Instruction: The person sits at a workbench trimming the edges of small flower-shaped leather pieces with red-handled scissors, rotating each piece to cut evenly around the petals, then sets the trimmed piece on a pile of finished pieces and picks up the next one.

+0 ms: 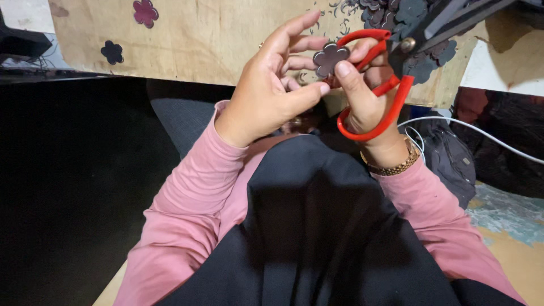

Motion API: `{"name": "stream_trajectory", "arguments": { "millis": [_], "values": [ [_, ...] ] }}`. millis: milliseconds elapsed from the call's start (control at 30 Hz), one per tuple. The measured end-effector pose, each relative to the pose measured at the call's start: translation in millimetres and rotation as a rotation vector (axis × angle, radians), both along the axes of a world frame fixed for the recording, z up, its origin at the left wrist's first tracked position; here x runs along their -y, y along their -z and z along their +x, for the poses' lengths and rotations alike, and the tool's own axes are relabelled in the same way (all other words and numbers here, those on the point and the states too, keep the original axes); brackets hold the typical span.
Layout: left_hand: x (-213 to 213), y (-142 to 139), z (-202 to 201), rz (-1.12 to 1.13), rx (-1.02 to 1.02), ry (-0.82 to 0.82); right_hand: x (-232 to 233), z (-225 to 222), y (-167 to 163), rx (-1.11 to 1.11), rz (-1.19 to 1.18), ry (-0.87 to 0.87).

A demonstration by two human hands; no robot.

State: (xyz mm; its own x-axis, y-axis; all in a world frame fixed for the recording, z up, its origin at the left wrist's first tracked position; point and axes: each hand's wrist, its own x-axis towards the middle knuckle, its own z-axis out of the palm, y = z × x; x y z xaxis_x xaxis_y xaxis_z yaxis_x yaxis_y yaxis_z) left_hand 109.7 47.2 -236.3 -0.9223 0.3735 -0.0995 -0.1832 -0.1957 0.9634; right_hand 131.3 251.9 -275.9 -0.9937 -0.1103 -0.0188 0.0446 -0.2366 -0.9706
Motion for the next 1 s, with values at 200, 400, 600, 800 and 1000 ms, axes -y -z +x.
{"name": "stream_trajectory", "arguments": {
  "millis": [200,400,600,800,1000],
  "values": [
    [-15.0,20.0,-0.2,0.360,0.184,-0.060,-4.7,-5.0,-5.4,-0.061,0.092,-0.019],
    [-14.7,23.9,-0.1,0.290,0.141,-0.192,-4.2,-6.1,-10.2,0.011,-0.018,-0.026],
    [-13.3,16.6,-1.5,0.306,0.192,-0.211,-4.6,-1.5,-8.7,-0.024,-0.001,-0.040],
    [-10.2,14.1,-2.4,0.230,0.158,-0.222,-0.6,5.2,-8.1,0.135,0.071,-0.135],
    [-6.0,15.3,-3.3,0.296,0.143,-0.220,4.6,6.1,-11.0,0.095,0.271,-0.331]
  ]
}}
